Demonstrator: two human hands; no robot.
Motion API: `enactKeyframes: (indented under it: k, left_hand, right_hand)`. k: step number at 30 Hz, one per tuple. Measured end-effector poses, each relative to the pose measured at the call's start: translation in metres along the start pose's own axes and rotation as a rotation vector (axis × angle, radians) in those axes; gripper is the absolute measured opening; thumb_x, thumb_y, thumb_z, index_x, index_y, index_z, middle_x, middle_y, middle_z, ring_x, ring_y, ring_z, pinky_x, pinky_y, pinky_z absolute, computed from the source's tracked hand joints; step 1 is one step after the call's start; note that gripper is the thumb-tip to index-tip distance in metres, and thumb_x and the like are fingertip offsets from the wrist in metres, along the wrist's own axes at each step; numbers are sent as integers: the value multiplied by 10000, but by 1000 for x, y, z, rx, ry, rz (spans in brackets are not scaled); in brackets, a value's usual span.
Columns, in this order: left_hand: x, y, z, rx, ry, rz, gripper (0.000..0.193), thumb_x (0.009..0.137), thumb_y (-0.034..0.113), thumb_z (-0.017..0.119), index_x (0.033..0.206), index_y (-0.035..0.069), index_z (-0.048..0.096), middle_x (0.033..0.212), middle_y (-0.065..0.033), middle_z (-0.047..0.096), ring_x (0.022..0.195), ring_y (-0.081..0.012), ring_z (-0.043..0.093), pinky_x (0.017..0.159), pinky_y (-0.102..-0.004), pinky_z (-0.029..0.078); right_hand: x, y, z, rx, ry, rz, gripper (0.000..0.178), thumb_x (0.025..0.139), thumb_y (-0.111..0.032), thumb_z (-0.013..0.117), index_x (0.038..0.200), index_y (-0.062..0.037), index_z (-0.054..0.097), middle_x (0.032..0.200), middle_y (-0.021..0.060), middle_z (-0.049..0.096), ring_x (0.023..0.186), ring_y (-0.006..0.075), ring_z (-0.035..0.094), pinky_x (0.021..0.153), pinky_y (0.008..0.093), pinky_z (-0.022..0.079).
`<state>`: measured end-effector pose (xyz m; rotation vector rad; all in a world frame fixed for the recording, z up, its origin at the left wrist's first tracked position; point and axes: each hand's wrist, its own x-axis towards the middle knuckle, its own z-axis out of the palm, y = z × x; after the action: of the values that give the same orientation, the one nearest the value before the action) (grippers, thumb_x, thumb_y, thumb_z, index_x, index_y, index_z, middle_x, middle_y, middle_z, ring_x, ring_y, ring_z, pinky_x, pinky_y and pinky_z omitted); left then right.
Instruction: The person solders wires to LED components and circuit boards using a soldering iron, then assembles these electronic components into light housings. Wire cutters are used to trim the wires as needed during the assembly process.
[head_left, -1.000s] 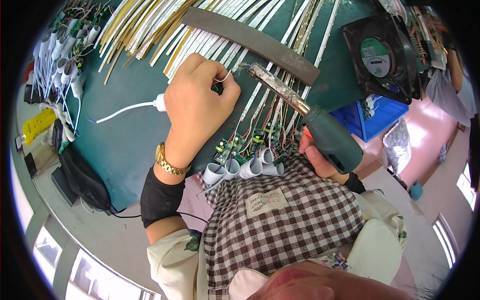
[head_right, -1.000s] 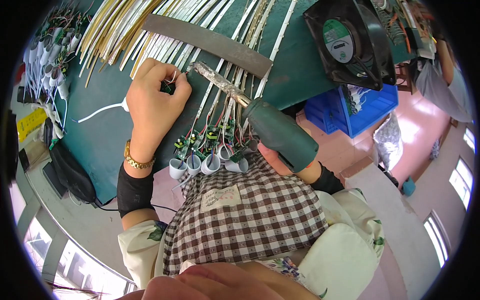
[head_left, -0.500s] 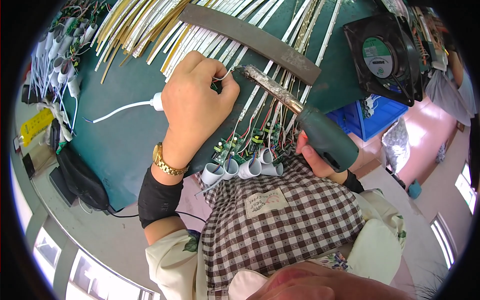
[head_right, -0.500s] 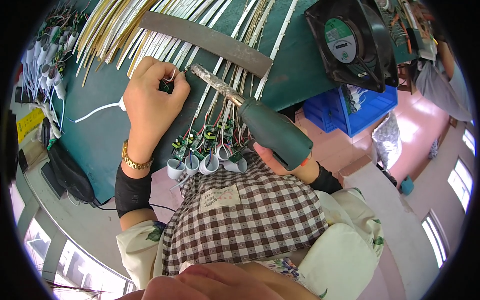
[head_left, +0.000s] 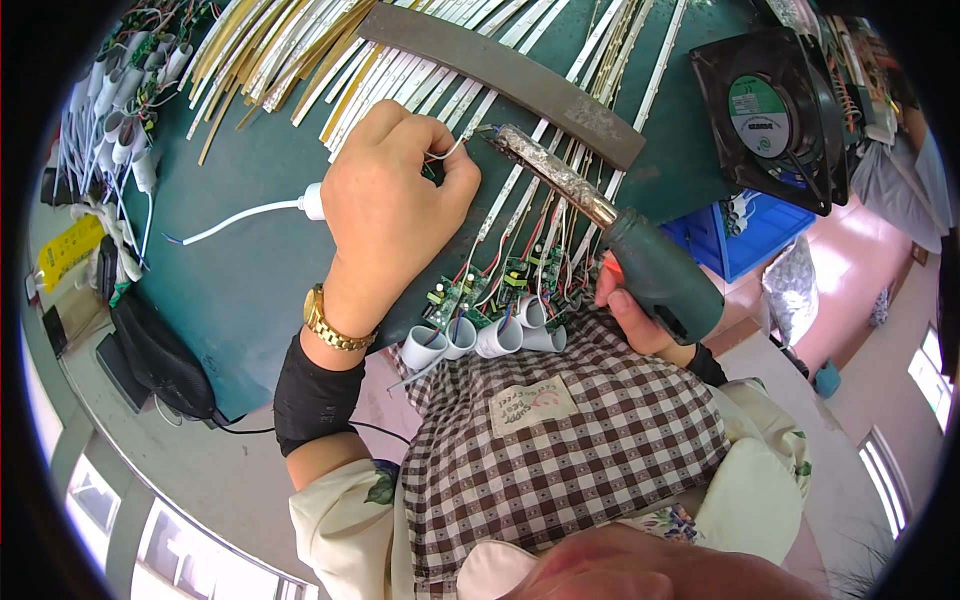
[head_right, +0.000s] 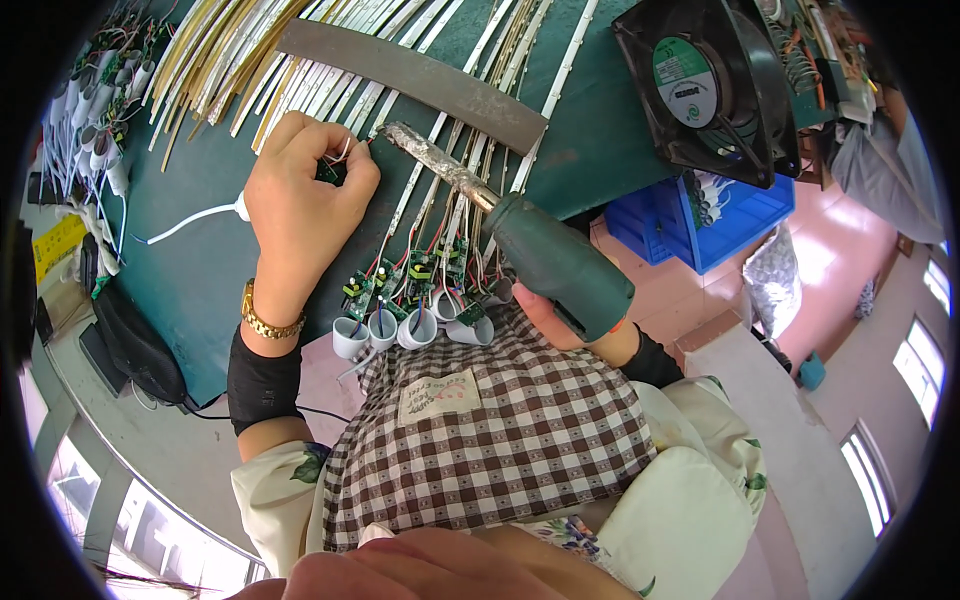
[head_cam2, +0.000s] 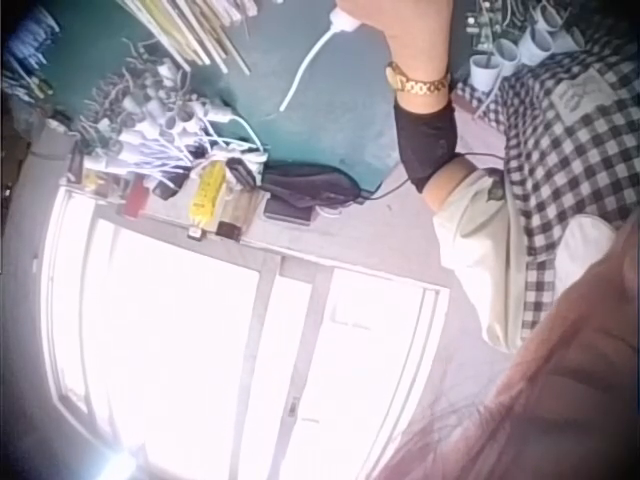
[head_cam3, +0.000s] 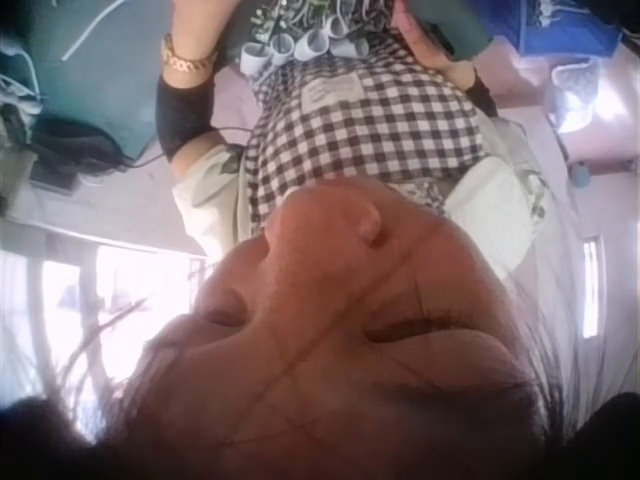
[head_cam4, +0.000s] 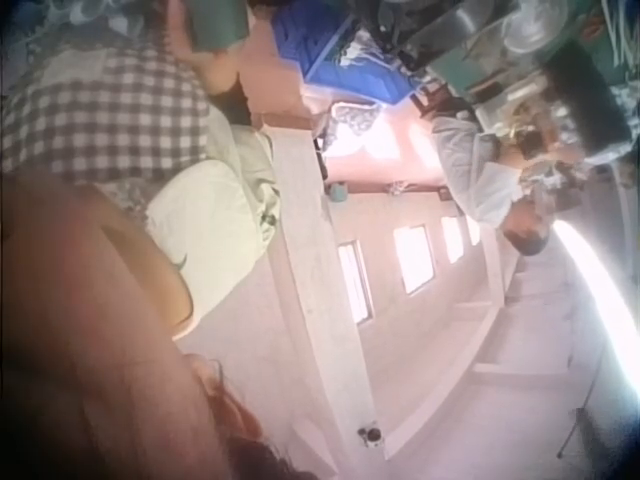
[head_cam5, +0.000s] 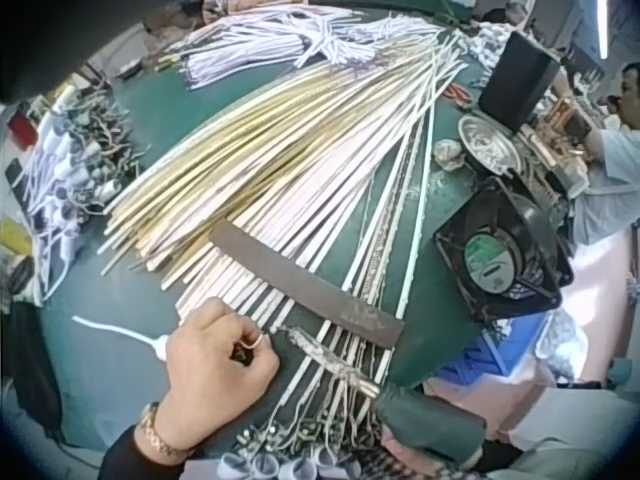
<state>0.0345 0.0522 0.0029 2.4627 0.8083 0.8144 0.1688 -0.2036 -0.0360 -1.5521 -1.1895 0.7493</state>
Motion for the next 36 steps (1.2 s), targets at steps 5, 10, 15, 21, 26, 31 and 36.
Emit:
enactKeyframes:
  k: [5,10,15,21,26,31,36]
  left_hand:
    - [0,0,-1,4,-15,-16,111,669,91,725,668,84,614,704,-34,545,606,-215,559,505,-333,427]
    - [-1,0,0,9,-17,-20,110,667,86,724,673,83,615,704,-39,542,605,-224,556,513,-340,432]
    - [-2,0,-1,3,-3,-8,109,666,81,724,674,85,615,705,-38,541,608,-225,555,513,-341,431]
    - [-1,0,0,2,-12,-12,109,668,83,722,678,86,614,704,-39,539,615,-230,556,517,-346,432]
    - [-1,0,0,8,-14,-7,113,672,86,721,679,86,608,700,-43,530,617,-238,554,523,-352,433]
    - [-1,0,0,17,-13,-1,119,677,83,718,679,87,599,703,-44,523,619,-243,552,522,-359,429]
    - [-1,0,0,9,-14,19,111,688,74,711,683,91,602,694,-45,510,614,-238,545,520,-357,423]
  right_hand:
    - [6,-4,-3,21,-4,-12,386,915,-89,553,1269,28,456,846,95,572,738,169,565,686,302,488]
    - [6,-10,-4,20,-5,58,395,932,-138,552,1272,25,434,858,108,564,748,187,565,696,321,495]
    - [16,-18,-6,218,-28,37,384,930,-160,579,1240,15,435,877,108,556,772,191,570,701,330,503]
    - [10,-18,-4,187,36,104,397,928,-161,587,1252,11,434,883,103,553,783,194,573,709,333,508]
    - [10,-18,-6,106,28,91,410,926,-159,592,1268,4,435,886,99,554,785,191,572,711,332,510]
    - [15,-20,-7,158,18,85,414,924,-156,595,1270,7,437,888,96,554,785,188,573,716,329,511]
    - [12,-13,-9,62,-2,31,420,919,-165,606,1269,17,459,910,105,568,777,191,579,705,331,515]
